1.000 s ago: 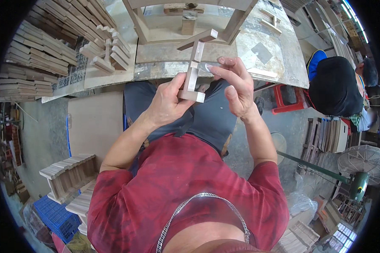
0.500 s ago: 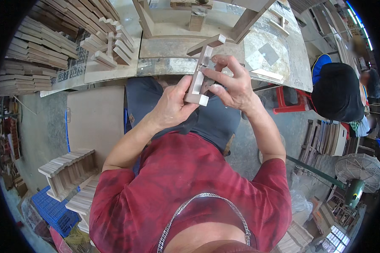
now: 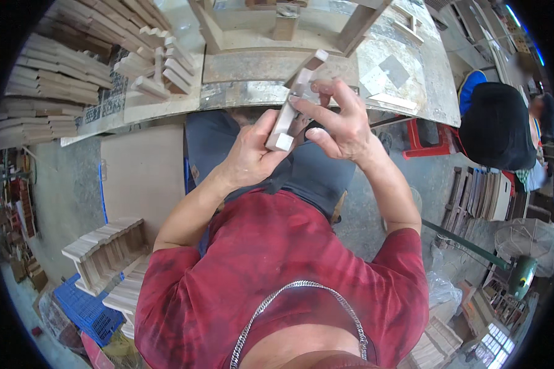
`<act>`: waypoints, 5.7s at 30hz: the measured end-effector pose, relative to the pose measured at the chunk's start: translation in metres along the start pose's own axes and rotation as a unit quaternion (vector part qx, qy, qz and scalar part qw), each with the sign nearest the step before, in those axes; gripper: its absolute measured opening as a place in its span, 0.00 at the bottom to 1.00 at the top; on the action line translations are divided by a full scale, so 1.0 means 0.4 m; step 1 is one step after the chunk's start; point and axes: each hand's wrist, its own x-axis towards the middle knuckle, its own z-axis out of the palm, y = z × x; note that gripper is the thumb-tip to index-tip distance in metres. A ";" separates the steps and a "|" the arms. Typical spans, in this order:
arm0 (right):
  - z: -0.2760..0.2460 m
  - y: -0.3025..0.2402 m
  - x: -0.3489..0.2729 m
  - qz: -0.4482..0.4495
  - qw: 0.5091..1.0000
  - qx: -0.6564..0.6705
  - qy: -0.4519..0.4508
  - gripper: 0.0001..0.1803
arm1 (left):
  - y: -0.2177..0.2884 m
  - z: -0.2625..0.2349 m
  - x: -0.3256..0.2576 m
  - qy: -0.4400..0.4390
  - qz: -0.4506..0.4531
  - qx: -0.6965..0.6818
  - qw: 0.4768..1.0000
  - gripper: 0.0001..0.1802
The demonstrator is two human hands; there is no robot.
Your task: Manually assembling small wooden cross-shaped structures by hand.
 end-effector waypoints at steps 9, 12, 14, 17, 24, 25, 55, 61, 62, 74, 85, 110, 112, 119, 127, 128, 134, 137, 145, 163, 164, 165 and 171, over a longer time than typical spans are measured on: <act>-0.032 0.028 -0.044 -0.092 0.973 -0.188 -0.095 0.24 | -0.042 -0.021 -0.012 -0.033 -0.139 -0.304 0.942 0.16; -0.081 0.050 -0.081 -0.036 0.982 -0.156 -0.103 0.21 | -0.045 -0.045 0.000 0.027 -0.095 -0.298 0.949 0.14; -0.121 0.064 -0.134 0.056 0.986 -0.151 -0.050 0.18 | -0.046 -0.054 0.009 0.023 -0.084 -0.242 0.966 0.15; -0.193 0.107 -0.218 0.231 0.949 -0.206 0.064 0.17 | -0.053 -0.045 0.021 0.004 -0.068 -0.165 0.984 0.14; -0.280 0.385 -0.504 0.424 0.879 -0.215 0.045 0.24 | -0.069 -0.010 0.067 -0.012 -0.063 -0.029 0.998 0.14; -0.270 0.407 -0.512 0.422 0.883 -0.199 0.043 0.24 | -0.072 -0.006 0.074 -0.014 -0.064 -0.030 0.997 0.14; -0.136 0.460 -0.457 0.393 0.831 -0.387 -0.067 0.18 | -0.158 -0.039 0.154 -0.043 -0.129 0.052 0.989 0.15; -0.106 0.468 -0.472 0.426 0.841 -0.331 0.044 0.17 | -0.138 -0.018 0.137 -0.035 -0.114 0.034 0.992 0.15; -0.111 0.459 -0.471 0.418 0.840 -0.346 0.017 0.18 | -0.132 -0.019 0.134 -0.034 -0.111 0.037 0.993 0.15; -0.181 0.645 -0.484 0.366 0.886 -0.281 -0.055 0.23 | -0.097 0.004 0.103 -0.002 -0.074 0.052 0.996 0.13; -0.173 0.585 -0.461 0.291 0.903 -0.288 -0.128 0.22 | -0.081 -0.006 0.070 -0.003 -0.093 0.016 0.996 0.14; 0.010 -0.037 0.024 0.179 0.974 0.136 -0.013 0.44 | -0.046 -0.051 0.047 0.140 0.247 0.415 0.864 0.25; 0.025 -0.042 0.032 0.172 0.978 0.118 -0.009 0.39 | -0.055 -0.057 0.046 0.139 0.255 0.496 0.818 0.23; 0.042 -0.054 0.037 0.237 0.957 0.168 -0.018 0.36 | -0.069 -0.060 0.042 0.103 0.250 0.555 0.787 0.19; 0.091 -0.035 -0.010 0.420 0.795 0.428 0.089 0.44 | -0.090 -0.053 0.053 0.100 0.266 0.588 0.757 0.22; 0.088 -0.038 -0.006 0.434 0.772 0.453 0.102 0.45 | -0.095 -0.056 0.052 0.101 0.264 0.590 0.756 0.22; 0.044 -0.053 -0.002 0.390 0.703 0.576 0.147 0.46 | -0.136 -0.078 0.025 0.102 0.244 0.561 0.784 0.24; 0.053 -0.043 -0.020 0.389 0.682 0.598 0.161 0.46 | -0.134 -0.078 0.012 0.163 0.183 0.492 0.835 0.29; 0.083 -0.042 0.008 0.241 0.919 0.309 0.036 0.35 | -0.096 -0.069 -0.046 0.138 0.036 0.142 0.979 0.28; 0.114 0.042 -0.039 0.310 0.929 0.200 0.036 0.22 | -0.078 -0.091 -0.095 0.155 -0.012 -0.065 0.986 0.22; 0.111 0.033 -0.027 0.293 0.940 0.172 -0.009 0.29 | -0.089 -0.092 -0.104 0.163 -0.009 -0.144 0.976 0.19; 0.112 0.030 -0.006 0.286 0.948 0.133 -0.050 0.38 | -0.073 -0.110 -0.104 0.124 -0.066 -0.170 0.975 0.17; 0.118 0.035 0.065 0.335 0.854 0.311 -0.247 0.24 | -0.106 -0.174 -0.139 0.054 -0.069 -0.319 0.944 0.12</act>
